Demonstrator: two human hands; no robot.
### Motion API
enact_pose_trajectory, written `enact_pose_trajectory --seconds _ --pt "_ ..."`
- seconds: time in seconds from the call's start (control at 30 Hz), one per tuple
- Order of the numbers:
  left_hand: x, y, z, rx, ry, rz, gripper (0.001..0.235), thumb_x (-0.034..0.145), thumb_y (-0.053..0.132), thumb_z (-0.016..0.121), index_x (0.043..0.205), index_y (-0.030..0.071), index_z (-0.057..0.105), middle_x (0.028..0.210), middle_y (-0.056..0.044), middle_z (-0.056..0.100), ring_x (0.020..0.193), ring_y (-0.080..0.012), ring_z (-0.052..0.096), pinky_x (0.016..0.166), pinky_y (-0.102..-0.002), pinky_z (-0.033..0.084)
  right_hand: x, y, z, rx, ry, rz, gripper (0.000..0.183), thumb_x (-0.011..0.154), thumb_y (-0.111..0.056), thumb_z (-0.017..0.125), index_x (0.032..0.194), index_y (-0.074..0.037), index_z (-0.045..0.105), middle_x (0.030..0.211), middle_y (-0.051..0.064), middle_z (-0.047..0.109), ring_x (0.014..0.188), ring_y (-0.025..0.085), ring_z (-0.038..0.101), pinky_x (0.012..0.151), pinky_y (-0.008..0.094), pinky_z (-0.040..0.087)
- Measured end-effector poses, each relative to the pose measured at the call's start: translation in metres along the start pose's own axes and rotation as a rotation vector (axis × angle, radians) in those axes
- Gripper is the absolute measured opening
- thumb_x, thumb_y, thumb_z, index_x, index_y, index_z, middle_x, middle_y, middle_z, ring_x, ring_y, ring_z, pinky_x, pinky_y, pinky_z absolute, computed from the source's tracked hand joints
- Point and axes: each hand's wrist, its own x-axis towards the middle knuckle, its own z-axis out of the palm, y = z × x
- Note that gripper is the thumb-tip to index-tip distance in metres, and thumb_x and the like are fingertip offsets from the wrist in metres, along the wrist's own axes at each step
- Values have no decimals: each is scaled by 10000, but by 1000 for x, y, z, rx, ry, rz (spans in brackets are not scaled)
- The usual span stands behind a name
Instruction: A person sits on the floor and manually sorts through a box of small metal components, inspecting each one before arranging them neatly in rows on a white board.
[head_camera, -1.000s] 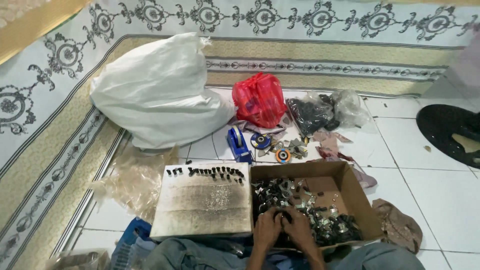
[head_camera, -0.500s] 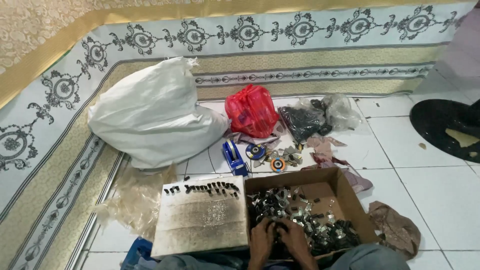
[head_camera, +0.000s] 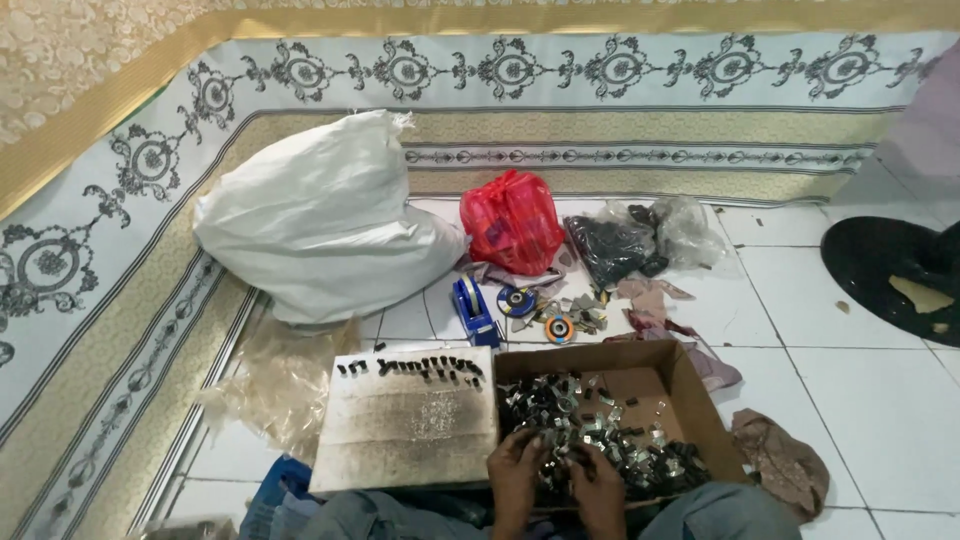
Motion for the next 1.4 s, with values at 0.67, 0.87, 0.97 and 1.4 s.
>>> enact_pose_trajectory --seconds 0.67,0.87,0.97,1.4 --pt "-96 121 46 -254 -328 -34 223 915 0 705 1134 -39 718 1006 -140 709 794 -178 615 731 -286 559 -117 -212 -14 26 48 -299 186 858 -17 715 1034 -14 775 865 44 743 714 123 595 655 250 486" --pt "-110 138 47 -130 -307 -12 224 895 17 728 1114 -32 729 946 -144 753 753 -177 665 696 -291 598 -121 -209 -11 67 14 -261 202 867 8 713 1055 -2 788 904 68 778 750 137 651 682 260 533" --pt "-118 146 46 7 -257 25 228 879 33 749 1096 -38 741 887 -135 762 717 -171 670 674 -295 601 -124 -205 -10 140 -39 -292 164 871 48 695 1013 29 775 900 88 771 739 149 666 670 264 549" --pt "-128 175 18 177 -437 77 190 913 -11 686 1073 -93 746 891 -175 784 744 -178 708 713 -271 607 -120 -206 -23 -73 -349 -336 195 824 102 642 915 40 803 852 79 773 716 165 690 662 283 549"
